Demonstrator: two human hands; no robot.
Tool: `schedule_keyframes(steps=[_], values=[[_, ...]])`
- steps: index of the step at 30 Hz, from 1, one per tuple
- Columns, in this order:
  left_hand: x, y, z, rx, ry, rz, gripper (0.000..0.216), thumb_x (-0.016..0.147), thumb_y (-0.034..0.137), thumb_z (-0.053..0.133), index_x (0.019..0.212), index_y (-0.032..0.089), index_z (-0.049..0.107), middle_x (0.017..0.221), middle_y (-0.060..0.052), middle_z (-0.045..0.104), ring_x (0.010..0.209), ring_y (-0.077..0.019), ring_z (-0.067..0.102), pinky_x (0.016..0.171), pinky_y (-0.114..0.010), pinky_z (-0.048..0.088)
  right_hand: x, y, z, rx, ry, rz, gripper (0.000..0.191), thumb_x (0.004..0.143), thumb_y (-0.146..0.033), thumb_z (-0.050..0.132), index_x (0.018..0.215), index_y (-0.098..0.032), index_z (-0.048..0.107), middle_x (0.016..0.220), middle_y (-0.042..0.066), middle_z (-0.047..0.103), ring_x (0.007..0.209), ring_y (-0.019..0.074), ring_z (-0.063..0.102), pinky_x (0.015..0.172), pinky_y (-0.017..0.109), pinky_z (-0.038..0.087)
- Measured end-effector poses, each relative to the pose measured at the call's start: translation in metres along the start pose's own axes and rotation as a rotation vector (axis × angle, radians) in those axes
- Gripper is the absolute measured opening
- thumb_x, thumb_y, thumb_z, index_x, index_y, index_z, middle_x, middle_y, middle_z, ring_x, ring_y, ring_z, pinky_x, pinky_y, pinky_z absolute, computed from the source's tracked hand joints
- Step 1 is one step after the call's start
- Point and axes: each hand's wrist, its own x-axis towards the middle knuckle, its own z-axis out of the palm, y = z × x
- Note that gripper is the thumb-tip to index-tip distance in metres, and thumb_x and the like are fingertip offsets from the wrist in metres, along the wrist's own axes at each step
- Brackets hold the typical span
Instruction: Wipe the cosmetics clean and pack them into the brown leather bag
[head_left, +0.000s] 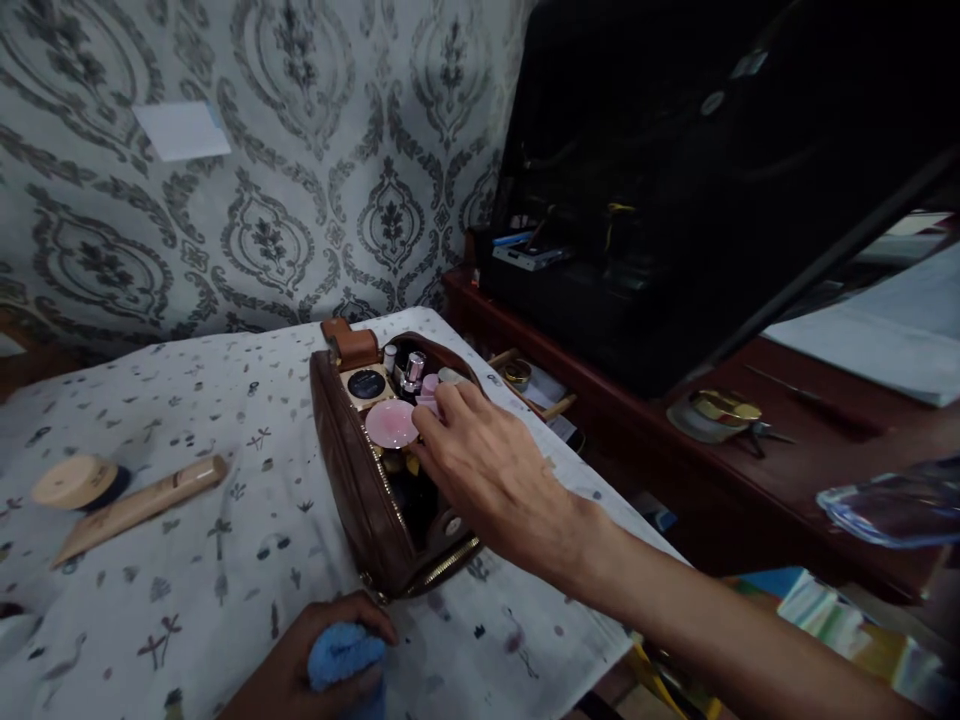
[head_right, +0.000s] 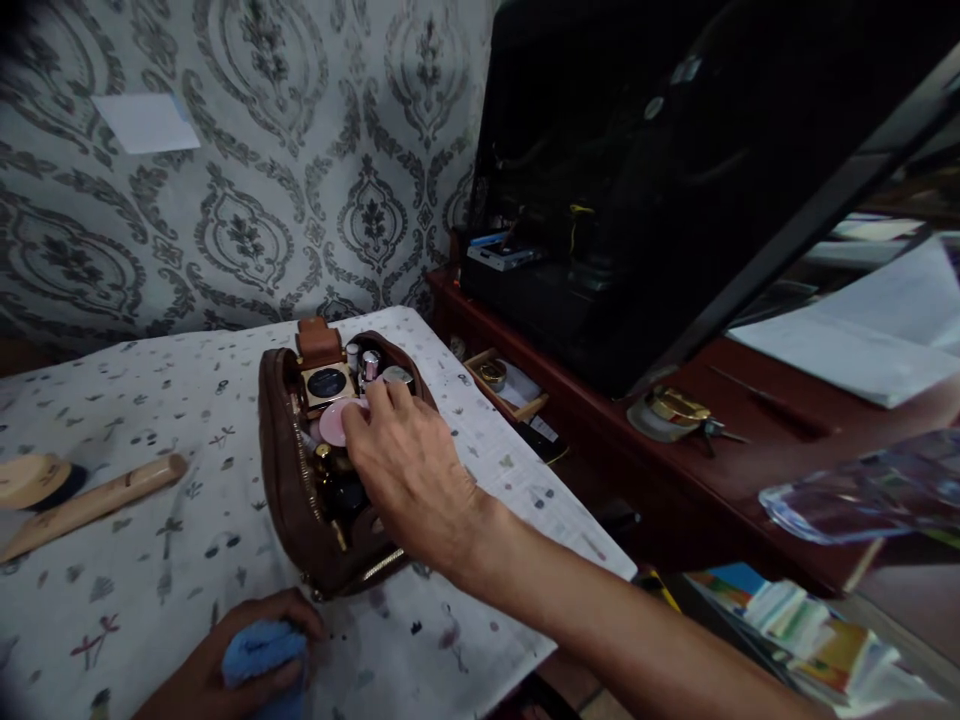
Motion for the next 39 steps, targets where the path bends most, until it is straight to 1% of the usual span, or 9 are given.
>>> schedule_keyframes(steps=[2, 5, 9, 12, 19, 27, 32, 36, 39], values=[[0.001, 0.007, -0.001, -0.007, -0.003, 0.002, 0.037, 0.084, 0.055, 0.066, 0.108, 0.027, 0.072, 0.110, -0.005, 0.071, 0.107, -0.0247, 0.062, 0.099, -0.038, 0.046, 0.000, 0.000, 0.001, -0.012, 0.016, -0.013, 0.005, 0.090, -0.013, 0.055, 0.090, -0.017, 0.058, 0.096, 0.012, 0.058, 0.090, 0.0279, 0.053, 0.070, 0.037, 0.044], [0.001, 0.024, -0.001, -0.076, -0.012, 0.045, 0.037, 0.082, 0.053, 0.068, 0.103, 0.023, 0.073, 0.104, -0.006, 0.072, 0.100, -0.0235, 0.064, 0.091, -0.036, 0.049, -0.001, 0.001, 0.002, -0.055, 0.060, -0.034, 0.013, 0.088, -0.007, 0.053, 0.096, -0.015, 0.061, 0.097, 0.014, 0.058, 0.090, 0.0292, 0.052, 0.074, 0.039, 0.044], [0.002, 0.039, -0.004, -0.176, -0.026, 0.096, 0.033, 0.081, 0.046, 0.069, 0.100, 0.020, 0.073, 0.098, -0.005, 0.073, 0.092, -0.0215, 0.066, 0.086, -0.036, 0.051, 0.002, 0.003, 0.009, -0.059, 0.128, -0.113, 0.015, 0.086, -0.004, 0.053, 0.089, -0.015, 0.063, 0.087, 0.013, 0.057, 0.079, 0.0274, 0.049, 0.068, 0.038, 0.040], [0.001, 0.040, -0.006, -0.240, -0.029, 0.123, 0.029, 0.080, 0.041, 0.069, 0.099, 0.020, 0.074, 0.098, -0.006, 0.073, 0.091, -0.0212, 0.066, 0.085, -0.037, 0.051, 0.005, 0.004, 0.014, -0.036, 0.165, -0.137, 0.015, 0.086, -0.006, 0.054, 0.081, -0.017, 0.063, 0.083, 0.012, 0.055, 0.075, 0.0269, 0.047, 0.066, 0.038, 0.039], [0.001, 0.032, -0.005, -0.268, -0.044, 0.174, 0.029, 0.079, 0.037, 0.072, 0.099, 0.015, 0.074, 0.098, -0.008, 0.073, 0.093, -0.0208, 0.066, 0.086, -0.036, 0.051, 0.008, 0.002, 0.016, -0.047, 0.220, -0.186, 0.023, 0.091, -0.013, 0.048, 0.081, -0.017, 0.068, 0.091, 0.016, 0.059, 0.081, 0.0297, 0.046, 0.069, 0.040, 0.040], [0.001, 0.023, 0.002, -0.200, -0.019, 0.135, 0.034, 0.083, 0.048, 0.070, 0.101, 0.019, 0.071, 0.098, -0.005, 0.070, 0.091, -0.0192, 0.063, 0.084, -0.034, 0.048, 0.007, 0.000, 0.006, -0.001, 0.093, -0.115, 0.022, 0.096, -0.016, 0.051, 0.081, -0.017, 0.068, 0.097, 0.014, 0.062, 0.090, 0.0282, 0.049, 0.078, 0.040, 0.042], [0.000, 0.016, 0.002, -0.123, 0.010, 0.087, 0.037, 0.083, 0.052, 0.069, 0.104, 0.022, 0.071, 0.106, -0.005, 0.070, 0.100, -0.0216, 0.062, 0.092, -0.036, 0.046, 0.006, -0.001, 0.004, 0.035, -0.002, -0.048, 0.028, 0.099, -0.019, 0.046, 0.083, -0.017, 0.069, 0.100, 0.015, 0.062, 0.094, 0.0281, 0.049, 0.083, 0.041, 0.042], [0.000, 0.014, 0.002, -0.126, 0.023, 0.077, 0.039, 0.082, 0.053, 0.069, 0.102, 0.020, 0.070, 0.103, -0.005, 0.070, 0.099, -0.0220, 0.062, 0.091, -0.035, 0.047, 0.005, 0.001, 0.002, 0.079, -0.019, -0.054, 0.031, 0.101, -0.025, 0.046, 0.088, -0.014, 0.071, 0.103, 0.016, 0.062, 0.098, 0.0283, 0.050, 0.086, 0.042, 0.043], [0.001, 0.015, 0.002, -0.112, 0.020, 0.063, 0.038, 0.082, 0.053, 0.068, 0.101, 0.020, 0.071, 0.100, -0.005, 0.070, 0.096, -0.0220, 0.063, 0.087, -0.033, 0.048, 0.004, 0.004, 0.000, 0.106, -0.077, -0.101, 0.033, 0.102, -0.028, 0.044, 0.091, -0.013, 0.071, 0.103, 0.016, 0.063, 0.101, 0.0294, 0.051, 0.090, 0.045, 0.044]])
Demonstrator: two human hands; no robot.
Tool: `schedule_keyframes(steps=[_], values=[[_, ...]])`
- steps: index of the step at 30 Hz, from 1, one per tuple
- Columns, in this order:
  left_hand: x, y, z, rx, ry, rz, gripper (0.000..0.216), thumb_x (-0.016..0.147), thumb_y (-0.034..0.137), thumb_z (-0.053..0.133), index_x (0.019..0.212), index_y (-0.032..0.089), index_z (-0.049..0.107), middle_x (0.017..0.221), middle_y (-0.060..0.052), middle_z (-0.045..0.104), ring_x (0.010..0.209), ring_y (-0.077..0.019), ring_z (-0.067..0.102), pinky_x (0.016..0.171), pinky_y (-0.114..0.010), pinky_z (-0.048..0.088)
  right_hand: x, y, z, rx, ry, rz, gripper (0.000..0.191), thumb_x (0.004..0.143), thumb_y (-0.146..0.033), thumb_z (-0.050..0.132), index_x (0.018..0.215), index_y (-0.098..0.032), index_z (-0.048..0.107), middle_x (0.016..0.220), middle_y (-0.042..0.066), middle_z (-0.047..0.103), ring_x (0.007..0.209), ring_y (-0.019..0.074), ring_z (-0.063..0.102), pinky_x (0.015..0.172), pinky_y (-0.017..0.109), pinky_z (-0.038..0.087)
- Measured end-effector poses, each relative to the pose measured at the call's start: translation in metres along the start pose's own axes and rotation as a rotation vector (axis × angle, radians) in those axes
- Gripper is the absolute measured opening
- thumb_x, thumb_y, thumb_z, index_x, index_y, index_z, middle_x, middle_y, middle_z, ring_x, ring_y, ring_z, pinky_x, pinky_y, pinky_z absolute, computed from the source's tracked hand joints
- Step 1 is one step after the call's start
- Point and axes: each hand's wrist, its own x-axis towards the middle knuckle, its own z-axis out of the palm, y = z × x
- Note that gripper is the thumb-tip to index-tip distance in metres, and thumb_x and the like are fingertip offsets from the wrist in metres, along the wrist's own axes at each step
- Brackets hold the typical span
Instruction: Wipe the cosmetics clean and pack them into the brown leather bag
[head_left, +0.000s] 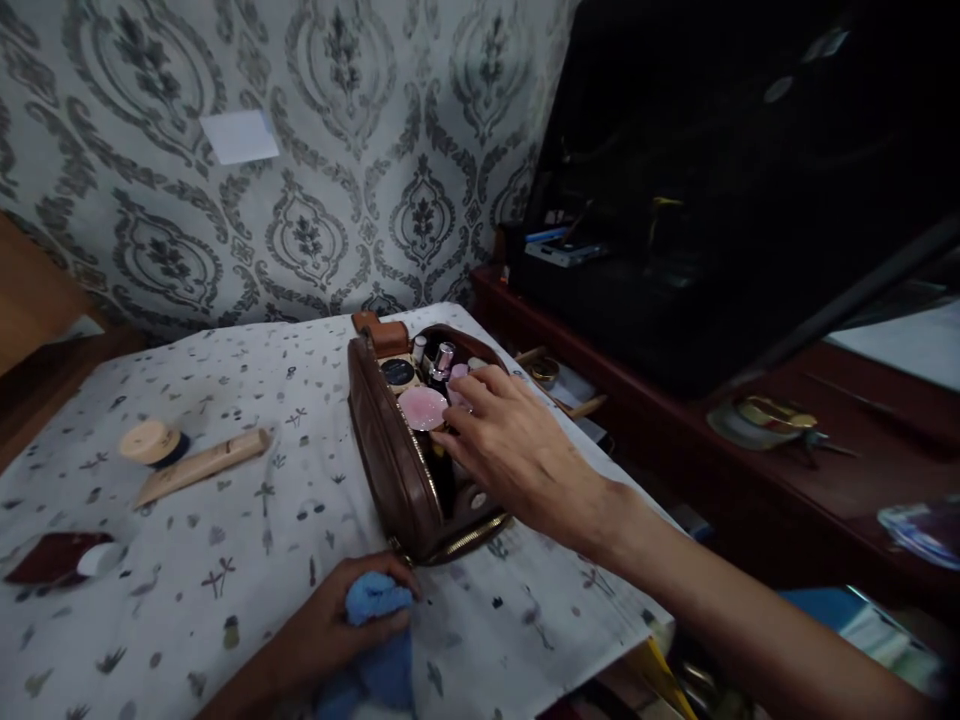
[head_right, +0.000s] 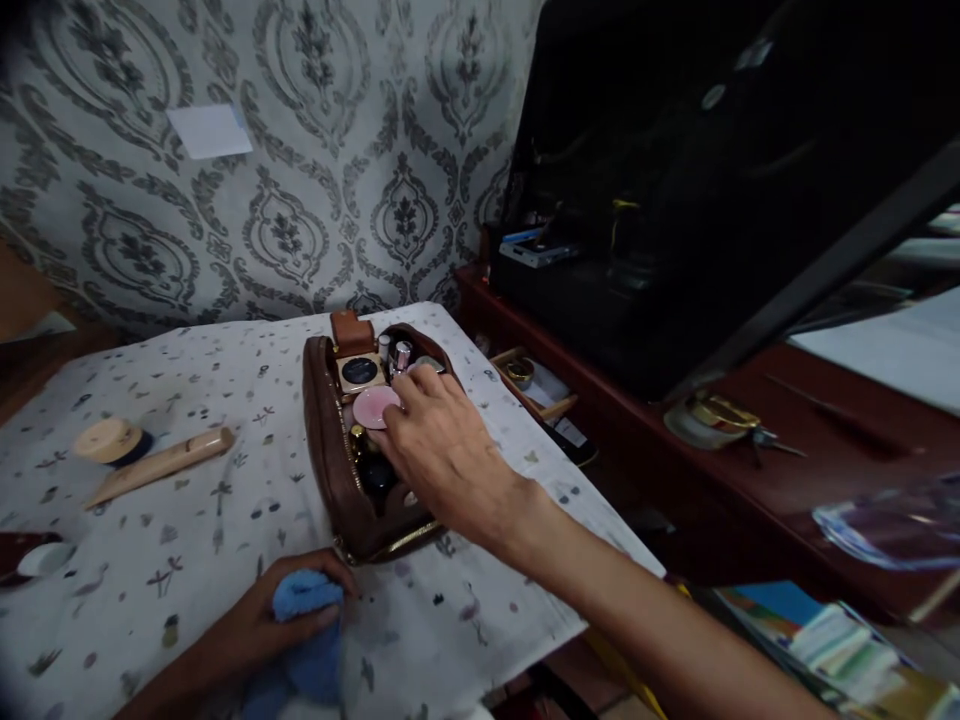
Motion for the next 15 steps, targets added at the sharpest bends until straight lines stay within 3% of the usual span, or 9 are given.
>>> schedule_keyframes(steps=[8, 15], values=[[0.000, 0.005, 0.001, -0.013, 0.013, -0.012, 0.037, 0.082, 0.053, 0.068, 0.099, 0.020, 0.071, 0.097, -0.005, 0.069, 0.090, -0.0202, 0.062, 0.084, -0.031, 0.048, -0.004, 0.012, -0.018, 0.109, -0.171, -0.194, 0.031, 0.096, -0.040, 0.059, 0.109, -0.013, 0.068, 0.112, 0.016, 0.061, 0.111, 0.0324, 0.052, 0.093, 0.047, 0.048], [0.001, 0.003, -0.001, -0.008, -0.014, 0.021, 0.033, 0.083, 0.050, 0.067, 0.098, 0.021, 0.072, 0.094, -0.004, 0.070, 0.088, -0.0192, 0.063, 0.081, -0.030, 0.048, 0.002, 0.026, -0.028, 0.377, -0.367, -0.249, 0.019, 0.087, -0.018, 0.070, 0.105, -0.017, 0.069, 0.118, 0.010, 0.060, 0.109, 0.0242, 0.058, 0.096, 0.040, 0.048]])
